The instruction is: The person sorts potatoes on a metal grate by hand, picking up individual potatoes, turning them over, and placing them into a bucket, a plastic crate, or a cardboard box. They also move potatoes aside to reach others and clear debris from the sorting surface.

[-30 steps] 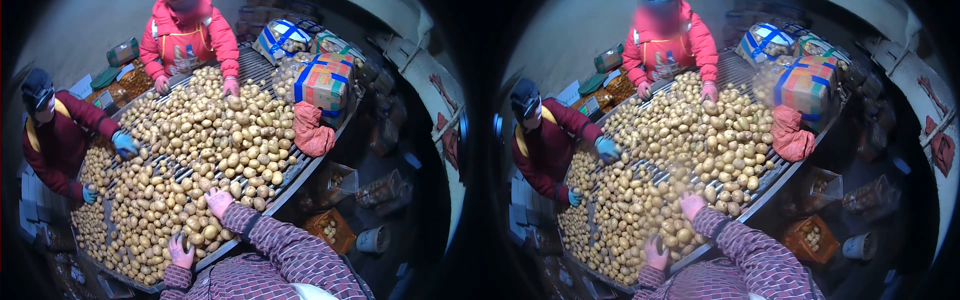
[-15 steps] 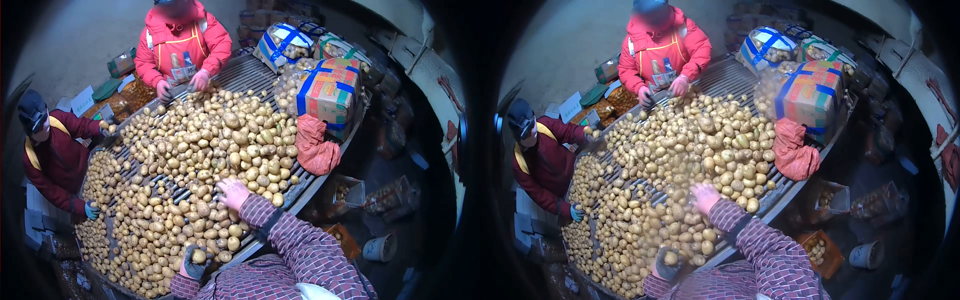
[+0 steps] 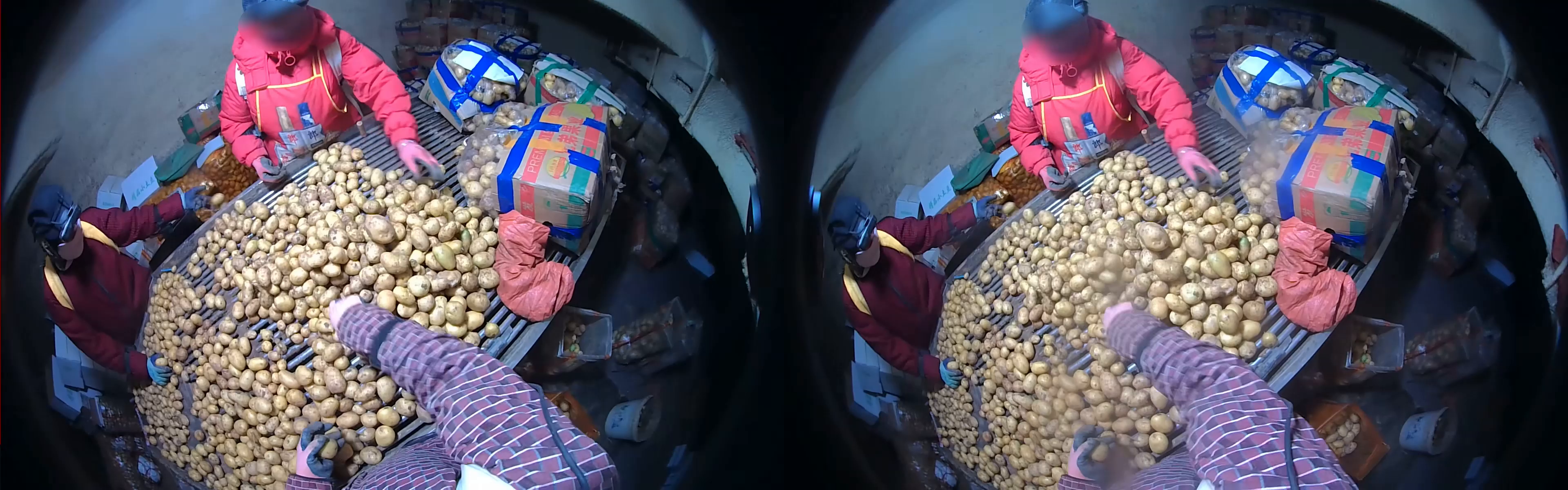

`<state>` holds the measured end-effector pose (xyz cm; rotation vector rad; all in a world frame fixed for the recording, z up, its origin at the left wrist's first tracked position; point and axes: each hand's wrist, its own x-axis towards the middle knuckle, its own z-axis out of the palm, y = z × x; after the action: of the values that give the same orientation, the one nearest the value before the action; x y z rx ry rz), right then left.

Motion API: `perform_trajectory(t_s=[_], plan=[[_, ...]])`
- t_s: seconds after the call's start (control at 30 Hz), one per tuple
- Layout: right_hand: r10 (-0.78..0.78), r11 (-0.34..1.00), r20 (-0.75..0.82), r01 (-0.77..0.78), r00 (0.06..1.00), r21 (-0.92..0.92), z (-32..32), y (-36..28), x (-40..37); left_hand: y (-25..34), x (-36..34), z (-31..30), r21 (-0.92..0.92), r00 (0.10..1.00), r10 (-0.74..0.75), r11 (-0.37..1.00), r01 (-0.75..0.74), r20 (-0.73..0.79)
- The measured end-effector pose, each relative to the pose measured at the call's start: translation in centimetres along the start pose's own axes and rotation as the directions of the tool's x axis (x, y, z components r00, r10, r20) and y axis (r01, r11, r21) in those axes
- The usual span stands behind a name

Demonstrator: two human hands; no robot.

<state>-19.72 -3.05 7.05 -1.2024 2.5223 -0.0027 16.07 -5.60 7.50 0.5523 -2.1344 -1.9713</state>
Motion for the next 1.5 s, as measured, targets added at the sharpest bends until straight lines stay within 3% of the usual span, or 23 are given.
perform_trajectory(t_s=[0.03, 0.07, 0.17, 0.23, 0.37, 0.4, 0.57, 0.6, 0.63, 0.67, 0.7, 0.77, 0.87, 0.97, 1.03, 1.1, 1.17, 1.23, 1.27, 1.3, 1.37, 1.4, 1.5], plan=[[-0.008, 1.000, -0.106, 0.012, 0.994, 0.029, 0.8, 0.2, -1.6, 0.2, 0.3, 0.3, -0.230, 0.989, -0.144, 0.964, 0.131, -0.041], [-0.002, 1.000, -0.114, 0.003, 0.993, 0.004, 2.7, 0.3, -1.7, 0.6, 0.8, 0.7, -0.743, 0.925, -0.377, 0.633, 0.217, -0.052], [-0.076, 0.991, -0.105, 0.064, 0.991, -0.114, 1.9, 0.9, -7.1, 0.8, 2.8, 1.6, -0.806, 0.907, -0.417, 0.518, 0.285, 0.053], [-0.236, 0.963, -0.132, 0.250, 0.963, 0.103, 1.9, 1.5, -8.8, 0.2, 3.2, 3.1, -0.274, 0.976, -0.215, 0.938, 0.214, 0.027], [-0.460, 0.615, -0.377, 0.595, 0.804, 0.517, 3.7, -1.0, -13.2, 1.7, 6.0, 5.9, -0.827, 0.929, -0.123, 0.425, 0.368, 0.350], [-0.500, 0.666, -0.188, 0.515, 0.845, 0.540, 0.3, -0.8, -15.3, 1.9, 6.1, 6.2, -0.811, 0.924, -0.173, 0.443, 0.383, 0.342], [-0.205, 0.763, -0.401, 0.402, 0.893, 0.506, 0.2, 7.2, -15.5, 1.2, 5.5, 6.3, -0.787, 0.903, -0.367, 0.478, 0.391, 0.225], [-0.098, 0.773, -0.373, 0.307, 0.922, 0.555, -0.7, 9.2, -15.2, 1.6, 5.4, 6.2, -0.756, 0.905, -0.380, 0.531, 0.383, 0.191], [0.195, 0.829, -0.122, -0.097, 0.973, 0.551, -6.7, 10.3, -16.1, 1.8, 5.4, 6.1, -0.728, 0.909, -0.389, 0.579, 0.367, 0.149], [0.311, 0.798, -0.505, 0.068, 0.805, 0.599, -5.0, 14.0, -14.8, 1.9, 5.1, 6.1, -0.742, 0.902, -0.413, 0.566, 0.360, 0.123], [0.444, 0.876, -0.622, -0.167, 0.645, 0.453, -5.3, 16.6, -14.0, 2.1, 4.9, 6.0, -0.753, 0.893, -0.439, 0.553, 0.356, 0.100], [0.528, 0.849, -0.472, -0.460, 0.706, 0.262, -4.2, 20.4, -12.0, 2.5, 4.8, 6.1, -0.761, 0.883, -0.464, 0.550, 0.344, 0.064], [0.431, 0.902, -0.439, -0.382, 0.788, 0.200, -3.8, 21.3, -11.0, 2.9, 4.4, 6.3, -0.783, 0.892, -0.443, 0.522, 0.339, 0.090], [0.456, 0.849, -0.517, -0.181, 0.725, 0.496, -3.7, 20.6, -12.0, 3.2, 4.7, 6.4, -0.816, 0.927, -0.335, 0.481, 0.321, 0.167], [0.379, 0.548, -0.461, 0.207, 0.802, 0.810, -3.0, 17.0, -13.1, 4.3, 4.6, 7.2, -0.762, 0.942, -0.303, 0.572, 0.302, 0.146], [0.138, 0.488, -0.171, 0.083, 0.976, 0.869, -2.8, 10.6, -15.7, 3.2, 4.4, 6.8, -0.898, 0.950, -0.177, 0.320, 0.303, 0.258], [-0.261, 0.493, -0.315, 0.406, 0.913, 0.770, -0.9, 5.3, -17.6, 3.9, 5.1, 7.3, -0.921, 0.943, -0.145, 0.215, 0.324, 0.298], [-0.307, 0.608, -0.428, 0.522, 0.850, 0.599, 0.7, 4.0, -16.5, 4.9, 5.7, 6.4, -0.746, 0.847, -0.118, 0.422, 0.515, 0.518], [-0.181, 0.677, -0.479, 0.462, 0.859, 0.573, -0.6, 4.7, -15.6, 3.9, 4.8, 6.5, -0.707, 0.914, -0.207, 0.581, 0.403, 0.350], [-0.070, 0.717, -0.445, 0.356, 0.893, 0.600, -3.0, 6.1, -14.9, 3.7, 4.1, 6.5, -0.816, 0.914, -0.192, 0.413, 0.406, 0.357], [0.157, 0.925, -0.630, 0.110, 0.761, 0.364, -5.1, 9.4, -12.7, 3.5, 2.3, 6.9, -0.700, 0.926, -0.080, -0.679, 0.221, 0.370], [0.248, 0.942, -0.651, -0.021, 0.717, 0.335, -4.8, 11.1, -11.0, 3.7, 1.9, 6.9, -0.535, 0.937, -0.051, -0.831, 0.151, 0.344], [0.330, 0.930, -0.593, -0.145, 0.735, 0.337, -2.9, 11.7, -8.5, 3.8, 1.6, 6.7, -0.821, 0.966, -0.063, -0.542, 0.178, 0.252]])
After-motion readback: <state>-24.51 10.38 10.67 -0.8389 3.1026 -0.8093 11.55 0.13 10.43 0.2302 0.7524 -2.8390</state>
